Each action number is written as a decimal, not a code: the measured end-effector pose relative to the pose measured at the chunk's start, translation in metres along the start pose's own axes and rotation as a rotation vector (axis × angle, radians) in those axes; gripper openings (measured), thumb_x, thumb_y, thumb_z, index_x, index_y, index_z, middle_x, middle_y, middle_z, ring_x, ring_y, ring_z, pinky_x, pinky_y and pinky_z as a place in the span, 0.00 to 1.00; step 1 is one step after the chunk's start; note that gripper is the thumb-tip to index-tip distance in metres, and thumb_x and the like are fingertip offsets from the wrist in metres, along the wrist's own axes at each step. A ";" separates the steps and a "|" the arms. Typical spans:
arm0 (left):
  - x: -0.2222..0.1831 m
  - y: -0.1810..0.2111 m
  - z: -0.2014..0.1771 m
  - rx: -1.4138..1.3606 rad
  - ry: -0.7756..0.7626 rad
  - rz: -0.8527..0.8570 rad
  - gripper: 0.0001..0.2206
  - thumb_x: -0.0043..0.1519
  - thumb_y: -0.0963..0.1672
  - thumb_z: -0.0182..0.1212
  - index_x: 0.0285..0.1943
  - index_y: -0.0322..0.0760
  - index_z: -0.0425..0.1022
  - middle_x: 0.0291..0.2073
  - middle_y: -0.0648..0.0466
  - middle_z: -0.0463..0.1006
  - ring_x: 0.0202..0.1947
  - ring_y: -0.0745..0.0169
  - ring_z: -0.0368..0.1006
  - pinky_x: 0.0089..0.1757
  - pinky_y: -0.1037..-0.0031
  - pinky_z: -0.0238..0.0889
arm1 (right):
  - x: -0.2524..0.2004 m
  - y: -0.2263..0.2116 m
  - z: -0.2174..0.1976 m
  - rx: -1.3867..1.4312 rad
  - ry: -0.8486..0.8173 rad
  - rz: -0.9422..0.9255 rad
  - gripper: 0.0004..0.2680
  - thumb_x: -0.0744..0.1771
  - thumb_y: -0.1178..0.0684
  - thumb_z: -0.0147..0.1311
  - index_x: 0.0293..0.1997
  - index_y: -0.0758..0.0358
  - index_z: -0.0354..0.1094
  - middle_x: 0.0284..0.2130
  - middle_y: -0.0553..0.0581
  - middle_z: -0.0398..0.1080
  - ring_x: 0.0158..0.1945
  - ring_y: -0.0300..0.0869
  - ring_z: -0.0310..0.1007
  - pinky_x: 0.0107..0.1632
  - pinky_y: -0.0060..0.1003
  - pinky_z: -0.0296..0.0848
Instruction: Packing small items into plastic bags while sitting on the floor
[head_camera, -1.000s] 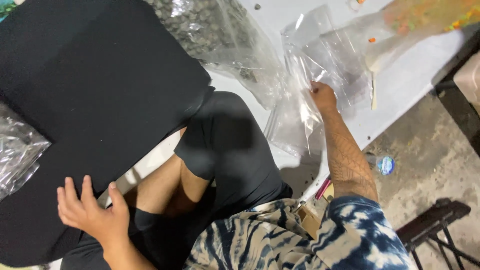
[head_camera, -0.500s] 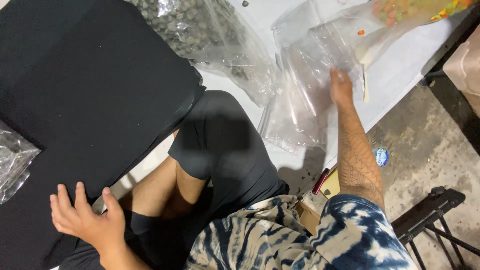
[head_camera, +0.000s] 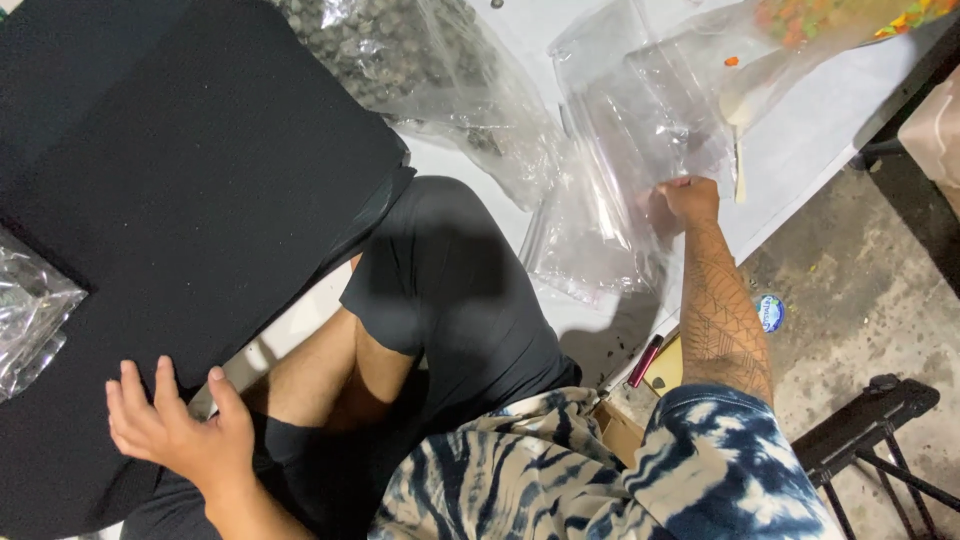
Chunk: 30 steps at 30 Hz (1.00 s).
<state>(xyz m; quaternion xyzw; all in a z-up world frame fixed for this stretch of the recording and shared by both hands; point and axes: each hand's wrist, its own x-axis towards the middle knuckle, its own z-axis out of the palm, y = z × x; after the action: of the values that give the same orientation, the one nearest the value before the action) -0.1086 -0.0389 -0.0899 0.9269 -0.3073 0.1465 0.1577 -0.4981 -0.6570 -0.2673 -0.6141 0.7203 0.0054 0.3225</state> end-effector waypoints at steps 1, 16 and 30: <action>-0.001 0.000 -0.001 0.001 -0.003 -0.001 0.19 0.67 0.38 0.67 0.65 0.16 0.75 0.71 0.28 0.64 0.73 0.25 0.52 0.63 0.35 0.41 | -0.004 -0.002 0.000 -0.002 -0.002 0.001 0.04 0.65 0.55 0.64 0.37 0.59 0.74 0.34 0.53 0.75 0.41 0.40 0.74 0.53 0.34 0.73; 0.001 0.003 0.002 0.003 0.058 0.006 0.18 0.67 0.39 0.67 0.63 0.17 0.75 0.70 0.29 0.65 0.71 0.26 0.54 0.63 0.37 0.43 | -0.001 -0.026 0.011 0.106 0.066 -0.126 0.05 0.69 0.53 0.55 0.42 0.61 0.72 0.38 0.54 0.74 0.46 0.40 0.74 0.56 0.35 0.73; 0.000 0.003 0.004 0.001 0.053 -0.005 0.18 0.67 0.39 0.66 0.63 0.18 0.75 0.69 0.28 0.66 0.71 0.27 0.54 0.63 0.37 0.42 | -0.023 -0.043 -0.018 0.264 0.130 -0.370 0.03 0.70 0.59 0.52 0.42 0.60 0.72 0.36 0.50 0.78 0.41 0.33 0.76 0.48 0.26 0.74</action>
<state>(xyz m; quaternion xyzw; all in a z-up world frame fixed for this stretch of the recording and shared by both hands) -0.1096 -0.0431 -0.0926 0.9235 -0.3007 0.1709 0.1658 -0.4671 -0.6546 -0.2255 -0.6874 0.6091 -0.1876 0.3483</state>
